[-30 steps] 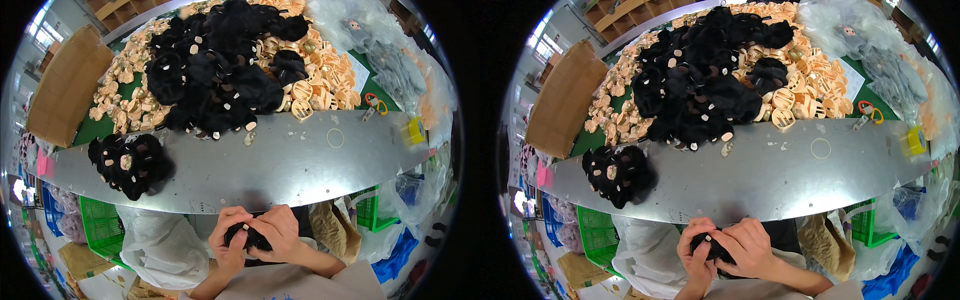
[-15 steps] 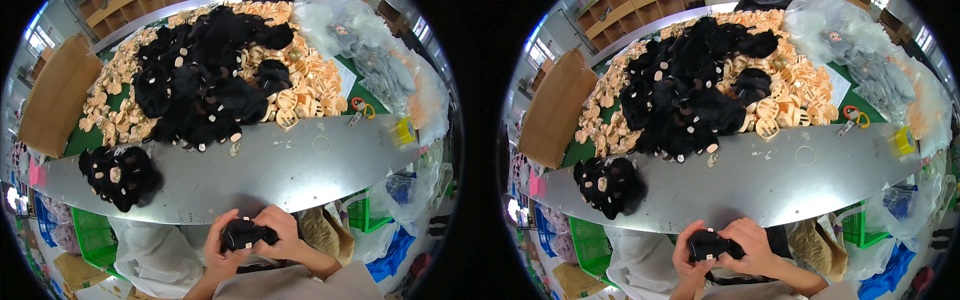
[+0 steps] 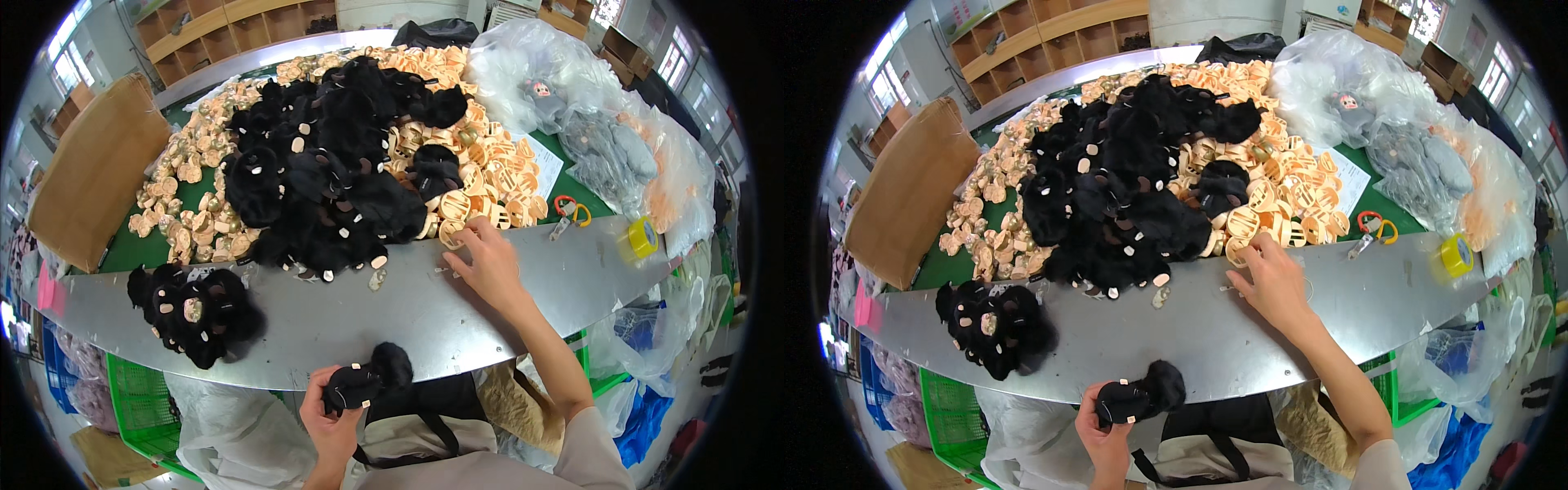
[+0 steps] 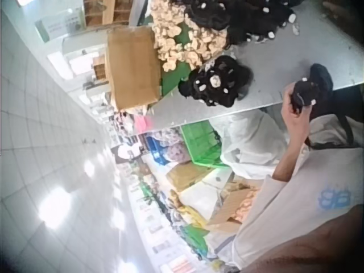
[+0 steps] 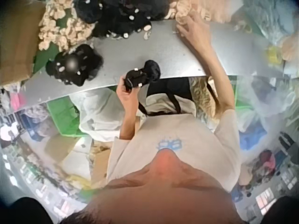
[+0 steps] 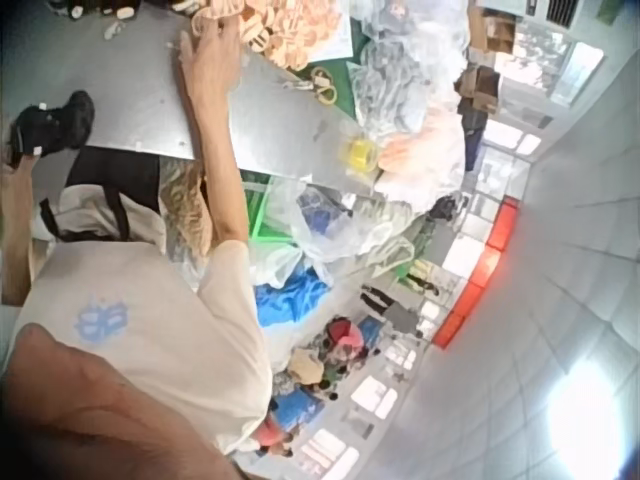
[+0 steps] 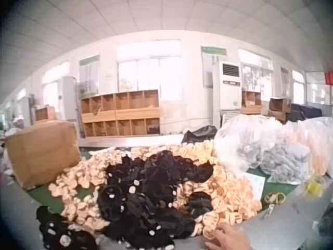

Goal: The person repeatedly picks up black hair scrunchies and beige plastic hair clips from a table, inserts the clips into the scrunchies, and places the assembled items back on the table. The process is repeated continuously throughout the clip.

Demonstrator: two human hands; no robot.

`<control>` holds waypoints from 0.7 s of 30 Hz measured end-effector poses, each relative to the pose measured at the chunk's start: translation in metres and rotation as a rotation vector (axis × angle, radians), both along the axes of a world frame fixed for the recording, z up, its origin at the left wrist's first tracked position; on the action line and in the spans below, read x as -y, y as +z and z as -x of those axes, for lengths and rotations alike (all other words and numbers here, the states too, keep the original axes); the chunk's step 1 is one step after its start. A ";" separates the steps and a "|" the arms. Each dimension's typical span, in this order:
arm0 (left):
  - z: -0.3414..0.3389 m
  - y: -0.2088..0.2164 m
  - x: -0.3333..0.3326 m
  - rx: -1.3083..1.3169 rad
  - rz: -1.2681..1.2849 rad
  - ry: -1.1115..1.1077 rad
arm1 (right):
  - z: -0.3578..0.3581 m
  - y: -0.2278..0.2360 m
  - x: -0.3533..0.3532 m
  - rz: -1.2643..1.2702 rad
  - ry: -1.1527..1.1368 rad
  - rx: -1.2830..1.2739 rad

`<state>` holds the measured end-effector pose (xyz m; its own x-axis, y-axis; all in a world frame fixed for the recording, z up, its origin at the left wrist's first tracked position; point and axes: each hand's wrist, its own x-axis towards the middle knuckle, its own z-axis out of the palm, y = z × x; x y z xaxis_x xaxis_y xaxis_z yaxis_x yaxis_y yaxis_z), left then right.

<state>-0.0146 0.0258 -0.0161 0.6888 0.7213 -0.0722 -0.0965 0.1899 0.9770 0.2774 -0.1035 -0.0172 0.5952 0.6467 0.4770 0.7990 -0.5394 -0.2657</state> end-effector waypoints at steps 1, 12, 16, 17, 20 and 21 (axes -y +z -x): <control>0.001 0.000 0.000 -0.022 -0.034 0.011 | 0.000 -0.004 -0.005 0.025 -0.014 -0.054; 0.005 0.003 -0.006 -0.122 -0.089 0.050 | 0.003 -0.004 -0.022 0.056 -0.014 -0.037; 0.005 -0.013 -0.006 -0.124 -0.155 0.028 | 0.054 0.041 -0.011 -0.236 0.159 -1.044; 0.004 -0.015 -0.006 -0.123 -0.168 0.010 | 0.065 0.040 -0.010 -0.313 0.207 -1.197; 0.001 -0.020 -0.003 -0.137 -0.108 -0.009 | 0.102 0.027 -0.012 -0.373 0.319 -1.288; 0.000 -0.022 -0.002 -0.146 -0.108 -0.013 | 0.113 0.027 -0.017 -0.382 0.343 -1.250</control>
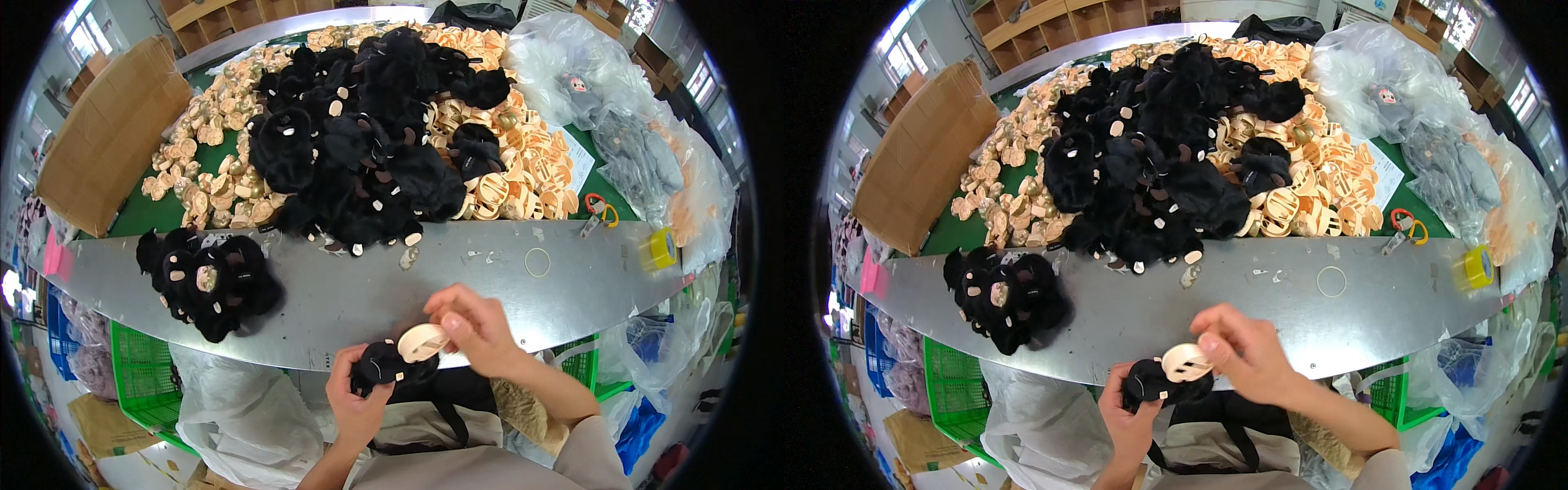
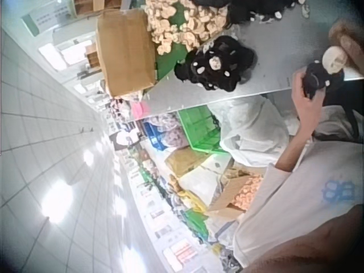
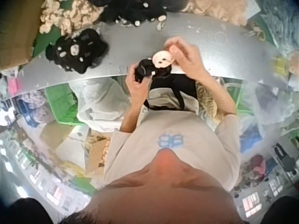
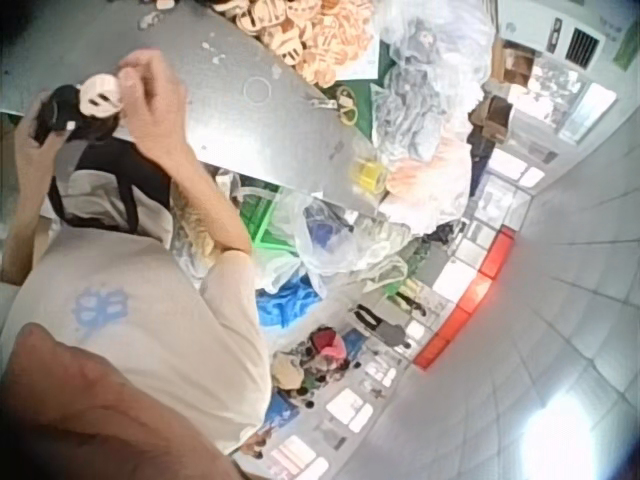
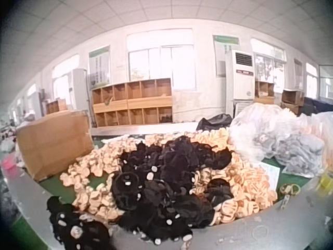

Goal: The person repeatedly picks up black hair scrunchies and beige plastic hair clips from a table, inserts the clips into the scrunchies, and places the assembled items back on the table. The process is repeated continuously throughout the clip.

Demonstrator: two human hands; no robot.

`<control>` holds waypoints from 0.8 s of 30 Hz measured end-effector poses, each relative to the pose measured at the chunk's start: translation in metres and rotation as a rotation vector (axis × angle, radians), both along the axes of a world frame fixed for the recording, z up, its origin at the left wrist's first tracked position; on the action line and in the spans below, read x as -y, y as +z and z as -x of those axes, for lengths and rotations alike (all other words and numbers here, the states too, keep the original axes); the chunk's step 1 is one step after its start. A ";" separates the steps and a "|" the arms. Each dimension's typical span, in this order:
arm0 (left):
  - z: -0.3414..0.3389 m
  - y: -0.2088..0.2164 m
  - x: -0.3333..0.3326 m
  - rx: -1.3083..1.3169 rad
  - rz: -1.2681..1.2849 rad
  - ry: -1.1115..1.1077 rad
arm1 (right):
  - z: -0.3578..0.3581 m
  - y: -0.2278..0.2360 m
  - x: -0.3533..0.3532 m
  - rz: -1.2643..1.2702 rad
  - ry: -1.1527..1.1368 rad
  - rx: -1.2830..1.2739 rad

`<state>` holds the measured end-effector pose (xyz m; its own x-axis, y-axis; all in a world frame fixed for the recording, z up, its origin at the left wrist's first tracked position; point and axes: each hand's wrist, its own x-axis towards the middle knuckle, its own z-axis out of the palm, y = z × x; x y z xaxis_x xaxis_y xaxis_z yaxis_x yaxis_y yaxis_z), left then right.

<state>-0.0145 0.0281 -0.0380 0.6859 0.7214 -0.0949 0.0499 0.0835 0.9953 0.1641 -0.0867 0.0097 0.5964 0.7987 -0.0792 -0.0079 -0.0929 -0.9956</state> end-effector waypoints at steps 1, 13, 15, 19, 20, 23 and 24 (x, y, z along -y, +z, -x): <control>-0.002 0.004 0.001 0.015 0.049 0.009 | 0.007 -0.002 -0.006 -0.048 -0.014 0.126; -0.002 0.015 0.005 -0.003 -0.084 -0.106 | 0.024 0.011 -0.030 -0.024 0.171 0.607; -0.002 0.018 0.001 0.025 -0.079 -0.159 | 0.027 0.016 -0.032 0.015 0.155 0.733; 0.002 0.024 -0.008 0.023 -0.073 -0.253 | 0.032 0.013 -0.033 0.033 0.075 0.936; 0.002 0.025 -0.009 0.036 -0.103 -0.261 | 0.033 0.014 -0.036 0.013 0.035 1.015; 0.003 0.027 -0.009 0.027 -0.162 -0.266 | 0.032 0.008 -0.037 -0.048 -0.029 1.017; 0.003 0.027 -0.008 0.016 -0.178 -0.264 | 0.032 0.004 -0.037 -0.069 -0.041 0.979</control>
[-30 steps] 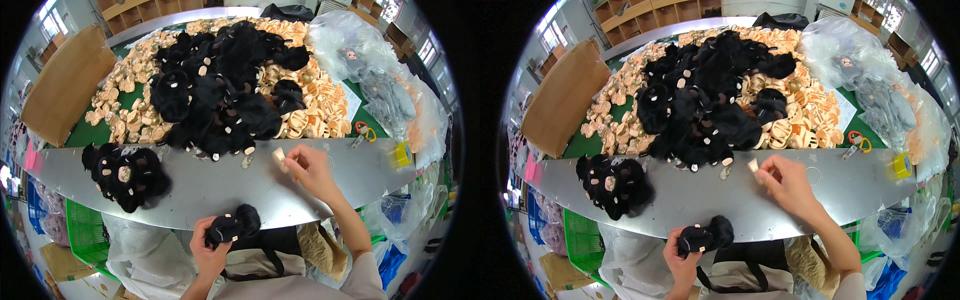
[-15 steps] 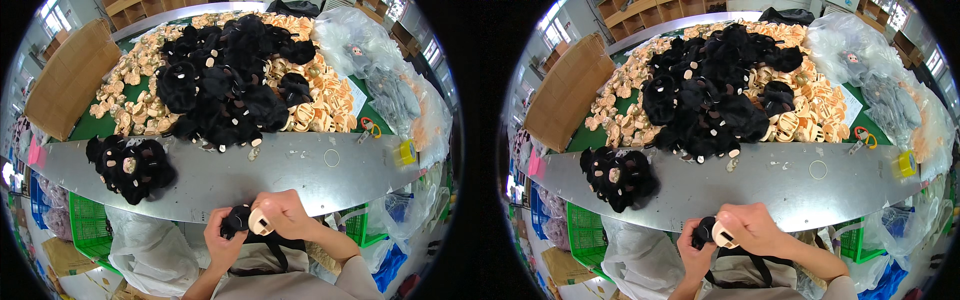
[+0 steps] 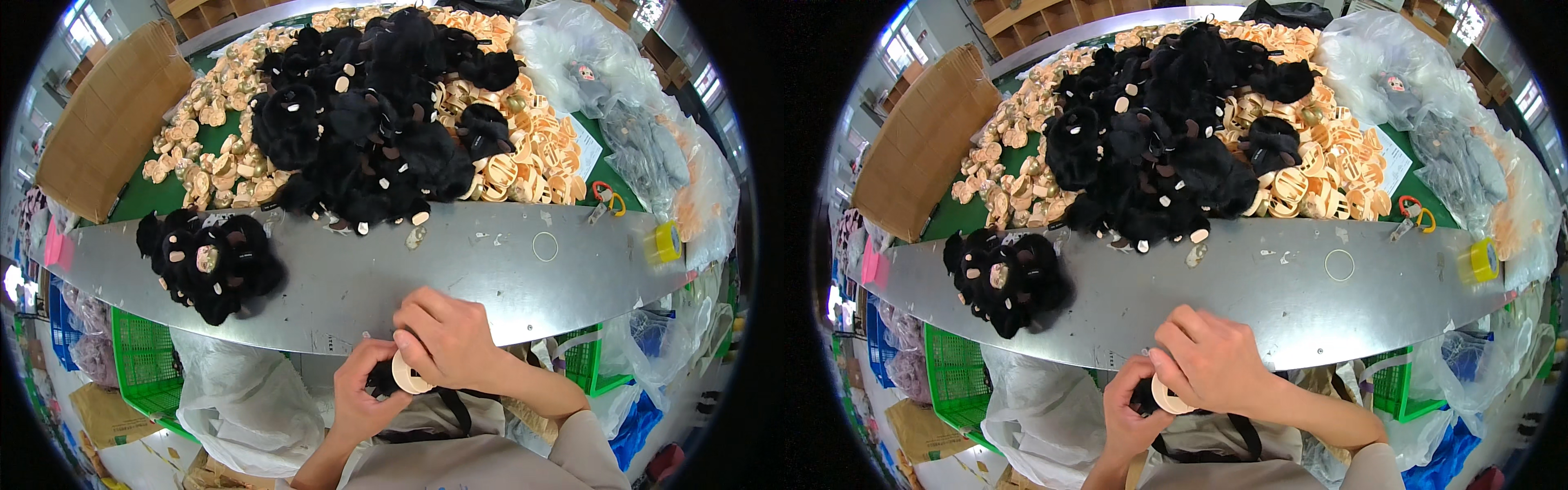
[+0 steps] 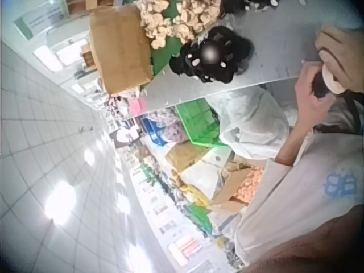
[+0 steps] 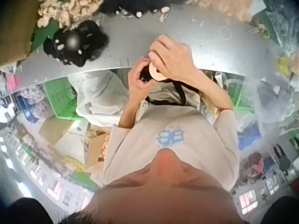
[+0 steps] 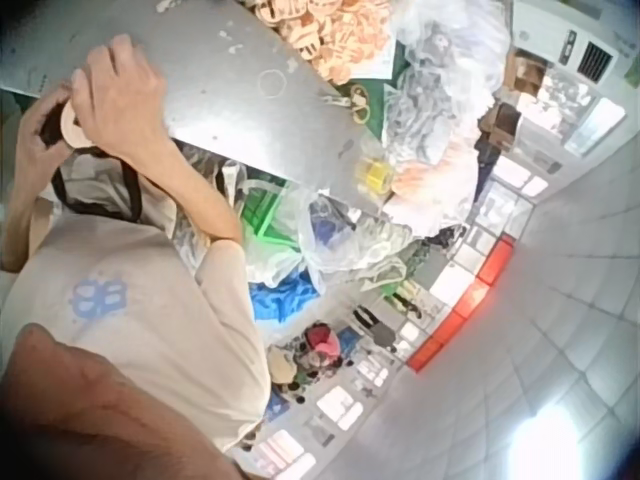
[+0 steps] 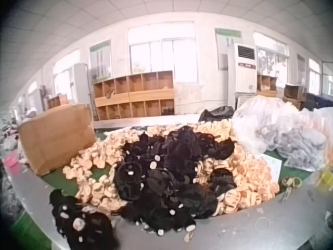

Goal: The person repeatedly picks up black hair scrunchies and beige plastic hair clips from a table, inserts the clips into the scrunchies, and places the assembled items back on the table. The process is repeated continuously throughout the clip.

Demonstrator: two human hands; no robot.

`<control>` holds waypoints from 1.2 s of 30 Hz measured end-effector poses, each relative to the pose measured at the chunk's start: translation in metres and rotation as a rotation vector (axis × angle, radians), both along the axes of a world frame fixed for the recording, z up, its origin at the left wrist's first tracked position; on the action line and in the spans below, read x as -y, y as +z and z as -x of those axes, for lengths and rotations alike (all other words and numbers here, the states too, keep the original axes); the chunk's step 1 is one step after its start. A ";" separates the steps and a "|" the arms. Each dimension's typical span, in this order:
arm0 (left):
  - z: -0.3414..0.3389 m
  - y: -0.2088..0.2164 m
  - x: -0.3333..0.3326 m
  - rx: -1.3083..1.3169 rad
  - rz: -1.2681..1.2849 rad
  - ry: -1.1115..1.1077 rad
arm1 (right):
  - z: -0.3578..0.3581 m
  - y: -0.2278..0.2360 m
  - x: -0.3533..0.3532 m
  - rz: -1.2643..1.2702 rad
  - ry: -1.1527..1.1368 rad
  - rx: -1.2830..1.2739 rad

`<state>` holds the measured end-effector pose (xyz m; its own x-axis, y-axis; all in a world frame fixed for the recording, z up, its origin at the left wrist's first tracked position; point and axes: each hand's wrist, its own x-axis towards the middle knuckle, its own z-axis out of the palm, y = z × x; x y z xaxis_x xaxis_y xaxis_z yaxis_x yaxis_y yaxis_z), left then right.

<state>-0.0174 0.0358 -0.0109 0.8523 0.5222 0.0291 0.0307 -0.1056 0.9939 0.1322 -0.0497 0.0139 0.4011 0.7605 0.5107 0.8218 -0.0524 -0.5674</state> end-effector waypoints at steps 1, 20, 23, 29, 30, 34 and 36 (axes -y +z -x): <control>0.000 -0.003 0.001 0.023 -0.060 0.011 | 0.002 -0.002 0.001 -0.031 0.025 -0.059; -0.007 -0.011 0.023 0.041 0.031 0.240 | 0.026 -0.030 0.006 -0.178 0.081 -0.808; -0.023 -0.006 0.016 0.064 0.189 0.471 | 0.023 -0.029 0.020 -0.013 0.052 -0.804; -0.007 -0.021 -0.001 0.011 0.678 0.193 | 0.021 -0.030 0.032 -0.066 0.036 -0.499; -0.007 -0.021 0.000 0.049 0.882 0.195 | 0.023 -0.030 0.033 -0.096 0.035 -0.460; -0.008 0.003 0.011 0.181 1.065 0.162 | 0.025 -0.024 0.040 -0.115 -0.075 -0.515; -0.001 -0.009 0.008 0.219 0.683 0.155 | 0.023 -0.027 0.037 -0.203 -0.032 -0.282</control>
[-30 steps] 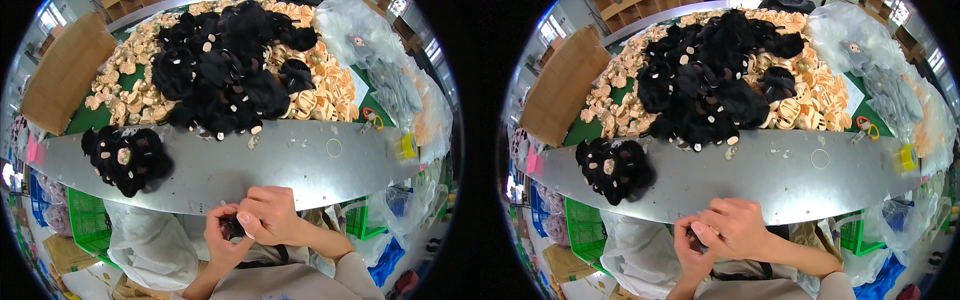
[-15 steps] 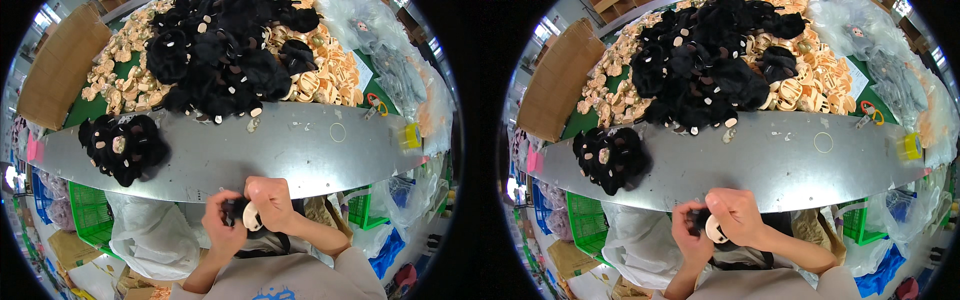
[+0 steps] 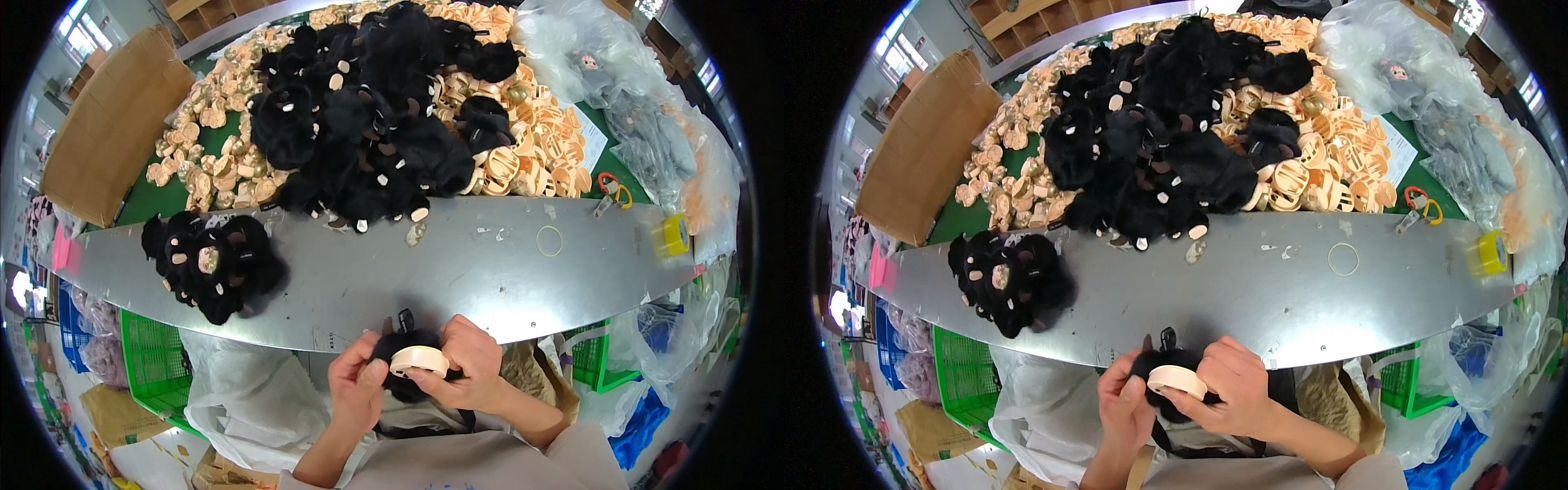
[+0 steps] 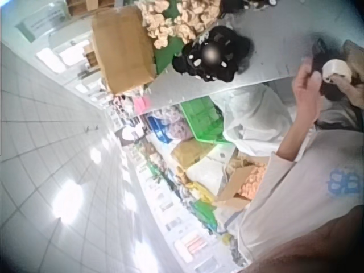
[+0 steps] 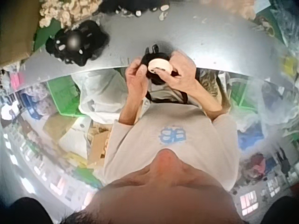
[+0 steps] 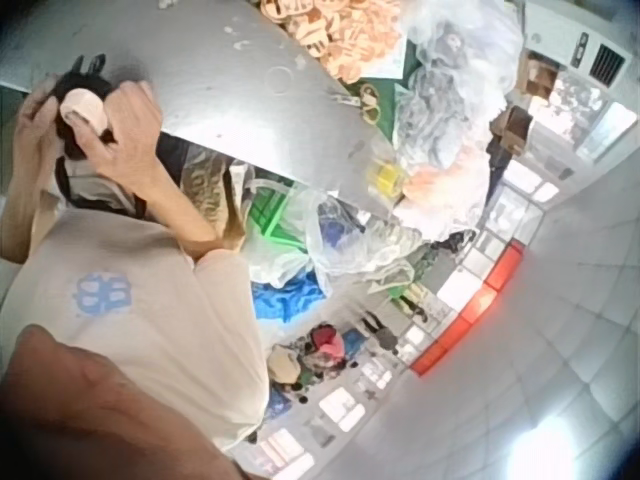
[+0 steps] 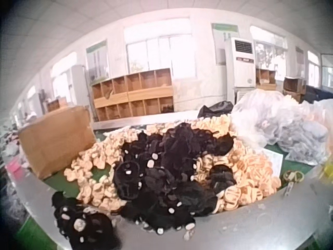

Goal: The person repeatedly picks up black hair scrunchies and beige plastic hair clips from a table, inserts the clips into the scrunchies, and places the assembled items back on the table. The process is repeated continuously throughout the clip.

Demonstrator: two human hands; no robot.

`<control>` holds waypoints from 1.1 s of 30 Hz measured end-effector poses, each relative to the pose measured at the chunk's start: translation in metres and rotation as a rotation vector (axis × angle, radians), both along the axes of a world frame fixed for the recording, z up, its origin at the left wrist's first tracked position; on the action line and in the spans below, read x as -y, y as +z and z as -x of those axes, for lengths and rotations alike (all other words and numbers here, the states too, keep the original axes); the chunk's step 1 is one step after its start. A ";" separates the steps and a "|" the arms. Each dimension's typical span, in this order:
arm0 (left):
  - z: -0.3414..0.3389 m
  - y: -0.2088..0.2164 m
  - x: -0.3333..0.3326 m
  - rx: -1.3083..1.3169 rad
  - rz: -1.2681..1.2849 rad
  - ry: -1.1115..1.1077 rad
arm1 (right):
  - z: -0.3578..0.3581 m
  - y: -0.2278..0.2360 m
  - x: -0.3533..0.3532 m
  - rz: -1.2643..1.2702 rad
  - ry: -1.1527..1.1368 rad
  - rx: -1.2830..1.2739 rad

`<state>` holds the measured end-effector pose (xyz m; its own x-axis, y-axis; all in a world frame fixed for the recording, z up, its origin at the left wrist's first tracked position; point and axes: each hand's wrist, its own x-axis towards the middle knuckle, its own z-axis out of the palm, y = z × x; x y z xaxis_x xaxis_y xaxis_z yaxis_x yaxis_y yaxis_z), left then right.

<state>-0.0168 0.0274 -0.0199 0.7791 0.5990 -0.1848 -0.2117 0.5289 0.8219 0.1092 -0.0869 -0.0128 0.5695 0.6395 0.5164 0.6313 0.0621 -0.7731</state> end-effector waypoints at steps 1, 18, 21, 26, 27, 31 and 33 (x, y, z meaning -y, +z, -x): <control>0.003 -0.004 -0.005 -0.038 -0.285 0.018 | -0.003 0.003 -0.003 -0.019 -0.016 0.095; -0.022 -0.023 0.003 -0.238 -1.098 0.252 | 0.014 -0.035 -0.023 -0.003 -0.318 0.045; -0.024 -0.028 0.002 -0.268 -1.141 0.217 | 0.008 -0.036 -0.025 0.018 -0.332 0.047; -0.028 -0.033 0.002 -0.219 -1.175 0.107 | -0.005 -0.025 -0.027 -0.121 -0.176 -0.130; -0.031 -0.031 -0.001 -0.220 -1.163 0.100 | -0.002 -0.022 -0.031 -0.146 -0.130 -0.245; -0.034 -0.035 0.001 -0.171 -1.162 0.098 | -0.007 -0.029 -0.024 -0.062 -0.006 -0.262; -0.036 -0.037 0.002 -0.161 -1.135 0.084 | -0.009 -0.033 -0.022 -0.043 -0.005 -0.228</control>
